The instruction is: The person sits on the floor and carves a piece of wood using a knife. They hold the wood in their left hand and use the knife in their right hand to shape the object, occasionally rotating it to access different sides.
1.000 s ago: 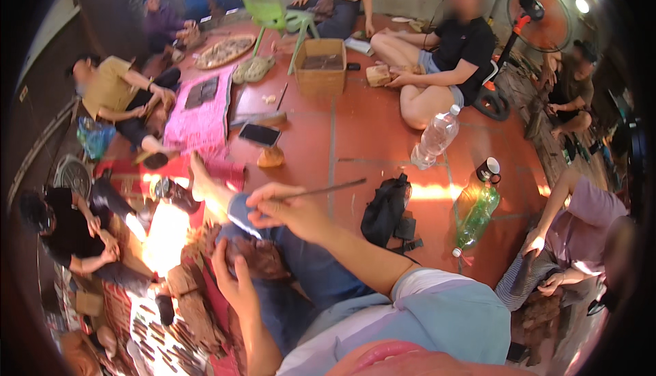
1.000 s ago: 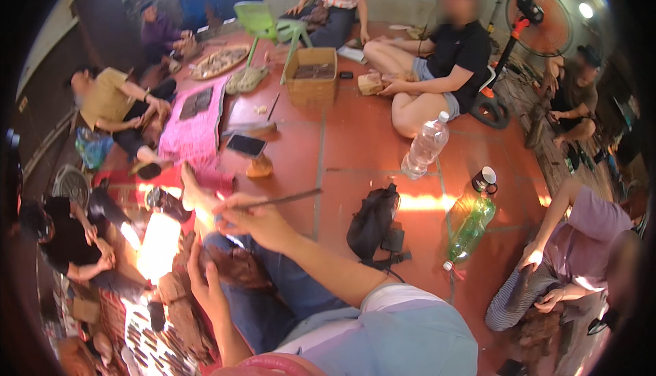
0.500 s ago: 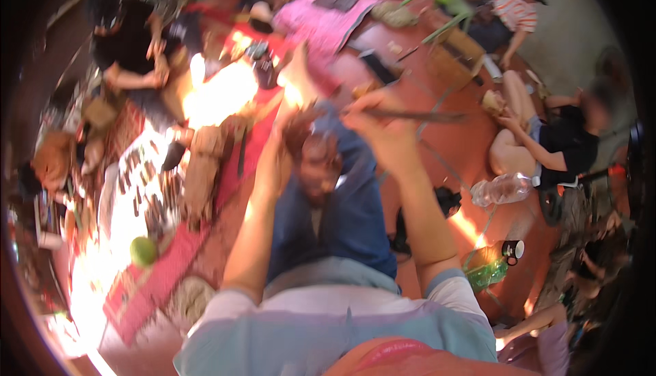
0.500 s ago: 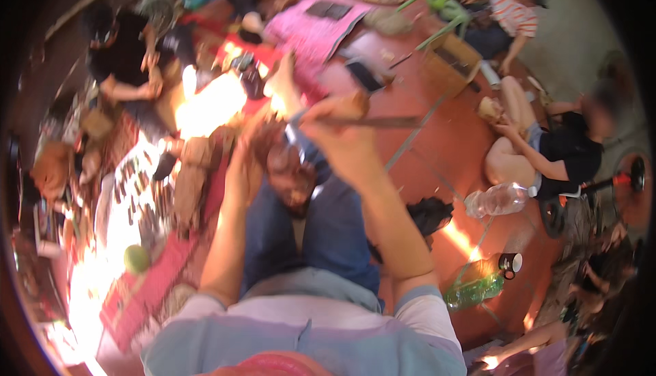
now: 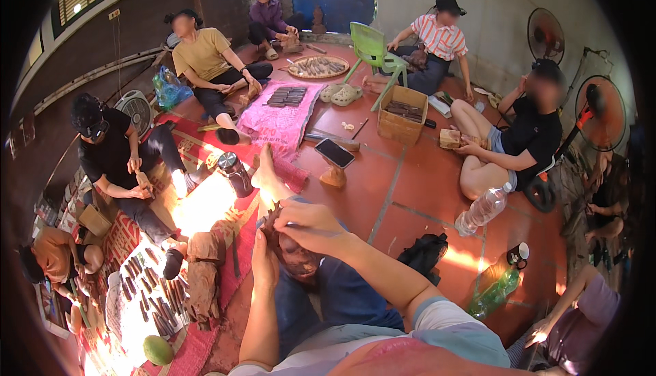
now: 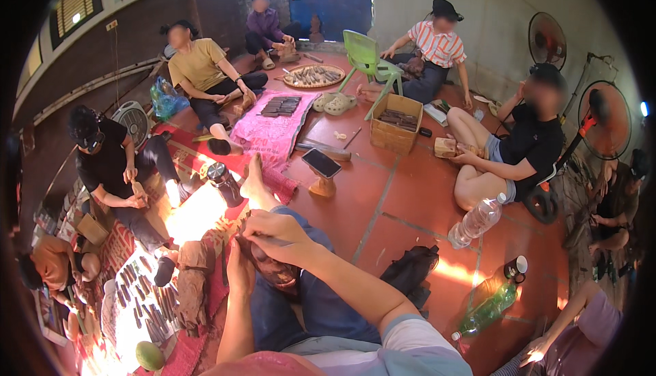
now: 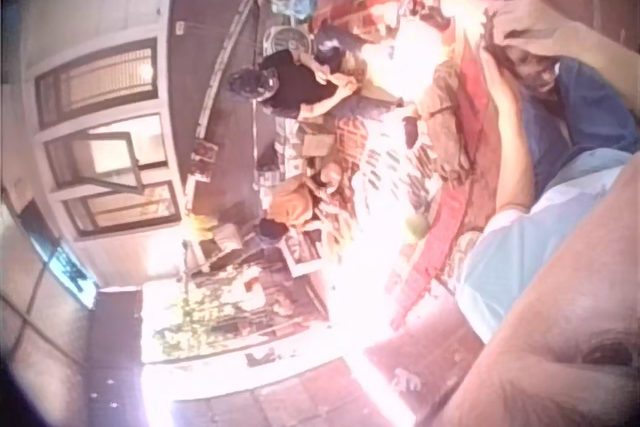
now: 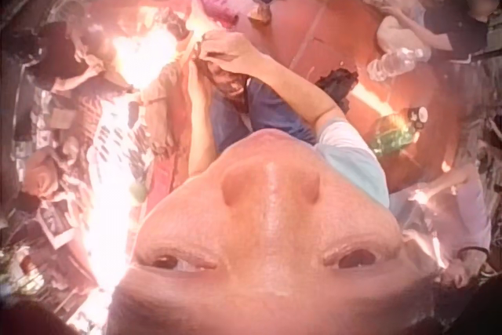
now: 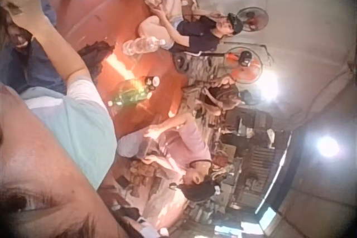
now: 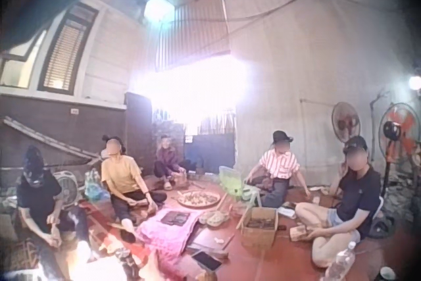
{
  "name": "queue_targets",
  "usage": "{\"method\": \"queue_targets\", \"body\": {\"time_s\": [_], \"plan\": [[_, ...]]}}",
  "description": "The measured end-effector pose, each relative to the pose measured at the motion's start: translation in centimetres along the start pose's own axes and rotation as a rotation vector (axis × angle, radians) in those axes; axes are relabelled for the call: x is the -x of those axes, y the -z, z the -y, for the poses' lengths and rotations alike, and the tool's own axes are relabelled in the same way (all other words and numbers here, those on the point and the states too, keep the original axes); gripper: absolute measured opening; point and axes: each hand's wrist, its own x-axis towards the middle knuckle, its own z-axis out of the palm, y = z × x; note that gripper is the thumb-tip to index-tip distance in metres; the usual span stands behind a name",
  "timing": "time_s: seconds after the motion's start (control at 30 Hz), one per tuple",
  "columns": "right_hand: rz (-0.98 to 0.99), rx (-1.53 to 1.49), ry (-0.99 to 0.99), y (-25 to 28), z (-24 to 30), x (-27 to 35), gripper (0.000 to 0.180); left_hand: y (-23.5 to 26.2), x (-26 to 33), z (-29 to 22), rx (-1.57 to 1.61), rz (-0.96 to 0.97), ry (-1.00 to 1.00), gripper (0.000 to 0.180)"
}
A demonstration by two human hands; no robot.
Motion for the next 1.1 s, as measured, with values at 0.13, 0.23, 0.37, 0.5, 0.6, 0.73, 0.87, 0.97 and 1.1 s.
{"method": "queue_targets", "body": {"time_s": [0.13,0.23,0.37,0.5,0.6,0.73,0.87,0.97,1.1], "plan": [[-0.074,-0.021,-0.106,-0.8,-1.4,-0.1,0.010,1.1,-0.3,0.9,0.039,-0.007,0.013,0.048],[-0.096,-0.015,-0.091,-0.4,-0.6,-0.2,0.007,0.0,0.0,0.2,0.005,-0.058,0.018,0.049],[-0.100,0.037,-0.097,-1.2,-0.1,-0.2,0.007,0.3,0.3,0.3,0.042,-0.129,0.019,0.049],[-0.122,0.084,-0.063,-1.4,-0.3,-0.2,0.009,0.0,-0.2,0.5,-0.018,-0.160,0.025,0.056],[-0.147,0.131,-0.080,-1.7,0.6,-0.1,0.005,0.6,0.3,1.0,0.012,-0.197,0.022,0.044],[-0.194,0.003,-0.056,-1.5,-0.7,0.0,0.007,0.3,0.0,0.5,0.009,-0.062,0.029,0.047],[-0.267,0.046,-0.045,-3.2,-1.0,0.1,0.006,-0.9,-0.5,-1.1,-0.113,0.092,-0.108,0.047],[-0.223,-0.144,-0.132,-1.4,-0.6,-0.9,0.006,0.4,-1.3,0.4,-0.111,-0.021,-0.099,0.049],[-0.208,0.269,-0.079,-2.5,0.7,0.0,0.004,0.4,-0.6,0.5,-0.002,-0.051,-0.047,0.049]]}}
